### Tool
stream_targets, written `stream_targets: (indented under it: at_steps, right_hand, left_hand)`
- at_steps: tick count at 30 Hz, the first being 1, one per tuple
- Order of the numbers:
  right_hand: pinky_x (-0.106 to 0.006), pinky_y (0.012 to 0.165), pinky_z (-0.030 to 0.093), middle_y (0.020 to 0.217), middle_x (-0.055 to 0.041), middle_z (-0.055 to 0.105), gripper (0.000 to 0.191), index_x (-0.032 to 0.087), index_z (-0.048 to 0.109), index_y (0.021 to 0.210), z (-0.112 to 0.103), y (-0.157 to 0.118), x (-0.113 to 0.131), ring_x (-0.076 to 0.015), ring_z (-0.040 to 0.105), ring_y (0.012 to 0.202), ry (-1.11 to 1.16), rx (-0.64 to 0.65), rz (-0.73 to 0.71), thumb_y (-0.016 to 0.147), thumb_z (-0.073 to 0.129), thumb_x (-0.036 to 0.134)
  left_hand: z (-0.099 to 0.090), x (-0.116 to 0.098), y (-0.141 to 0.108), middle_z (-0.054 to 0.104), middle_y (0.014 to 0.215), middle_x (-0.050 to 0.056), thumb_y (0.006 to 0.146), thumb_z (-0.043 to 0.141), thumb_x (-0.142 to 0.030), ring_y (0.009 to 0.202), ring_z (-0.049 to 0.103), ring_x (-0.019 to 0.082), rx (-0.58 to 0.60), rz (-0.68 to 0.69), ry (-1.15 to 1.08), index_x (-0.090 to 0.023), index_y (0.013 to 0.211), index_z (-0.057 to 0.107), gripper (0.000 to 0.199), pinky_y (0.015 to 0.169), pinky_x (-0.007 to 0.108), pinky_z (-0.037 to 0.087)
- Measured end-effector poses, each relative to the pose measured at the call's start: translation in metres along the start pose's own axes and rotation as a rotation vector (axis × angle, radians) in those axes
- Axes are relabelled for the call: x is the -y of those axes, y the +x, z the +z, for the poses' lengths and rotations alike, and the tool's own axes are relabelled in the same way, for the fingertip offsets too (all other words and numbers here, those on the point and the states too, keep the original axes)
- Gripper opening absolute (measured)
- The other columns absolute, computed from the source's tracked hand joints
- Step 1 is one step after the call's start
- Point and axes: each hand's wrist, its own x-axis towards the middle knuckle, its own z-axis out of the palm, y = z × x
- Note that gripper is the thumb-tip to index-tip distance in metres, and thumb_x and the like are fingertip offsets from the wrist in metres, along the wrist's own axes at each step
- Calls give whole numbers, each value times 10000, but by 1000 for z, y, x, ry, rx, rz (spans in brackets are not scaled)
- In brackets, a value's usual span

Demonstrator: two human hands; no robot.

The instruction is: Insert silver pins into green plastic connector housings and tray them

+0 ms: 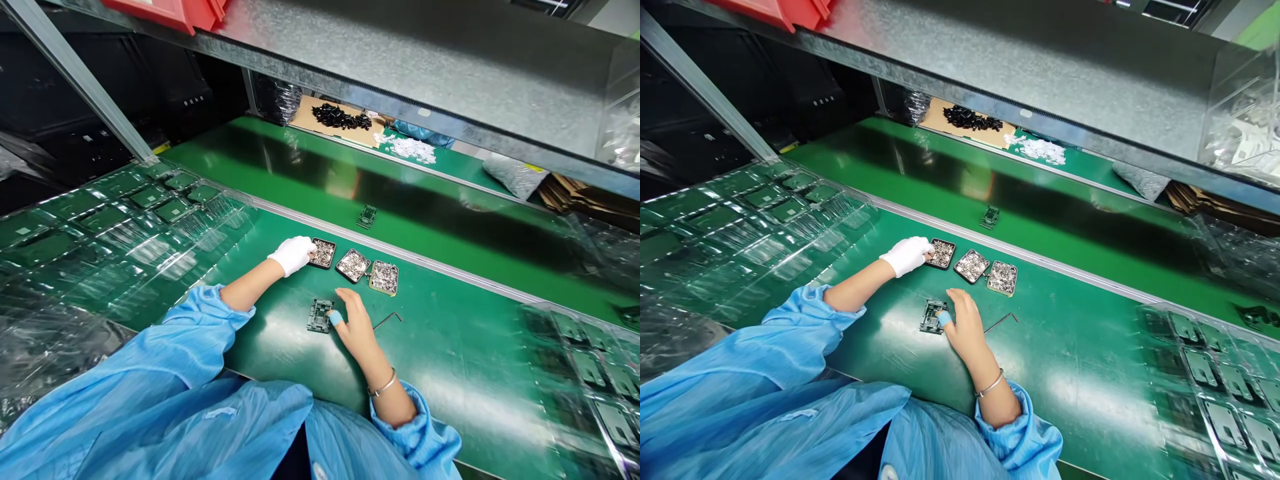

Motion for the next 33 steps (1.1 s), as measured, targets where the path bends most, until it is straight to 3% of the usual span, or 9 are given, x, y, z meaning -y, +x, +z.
stream_targets:
  at_steps: [5,13,18,22,28,33]
  right_hand:
    - [-467,991,493,1247,-161,563,385,177,497,1280,0,1,-2,-266,558,1179,12,4,22,900,513,240]
    - [-454,973,505,1234,-167,562,373,167,502,1262,1,1,-3,-260,577,1145,29,7,22,892,510,217]
    - [-436,931,526,1216,-161,568,369,173,498,1258,3,1,-6,-242,611,1064,32,7,35,892,506,212]
    - [-421,907,535,1214,-151,568,370,188,495,1261,3,0,-7,-223,628,1004,39,7,43,892,501,211]
    - [-412,899,532,1207,-145,572,366,194,502,1255,3,1,-8,-210,635,973,45,-5,43,889,494,211]
    - [-396,876,531,1177,-135,586,356,190,517,1241,2,1,-6,-202,644,943,64,-41,47,886,490,210]
  left_hand:
    - [7,1,5,621,813,122,798,489,-185,806,603,244,-22,13,-56,-143,750,678,200,727,319,433]
    - [14,15,4,611,804,68,856,427,-276,790,558,209,-179,17,-313,-164,773,610,231,741,299,428]
    - [20,18,2,574,712,20,865,411,-311,685,513,184,-238,-25,-475,-185,790,556,206,648,281,393]
    - [24,15,1,529,632,-8,873,409,-356,606,479,171,-249,-65,-586,-199,789,528,215,596,276,365]
    - [18,10,-1,520,654,7,811,465,-294,657,487,170,-318,-81,-720,-191,724,492,138,628,275,376]
    - [9,-17,-23,577,699,25,850,384,-293,561,513,134,-258,-24,-904,-181,776,434,143,534,248,396]
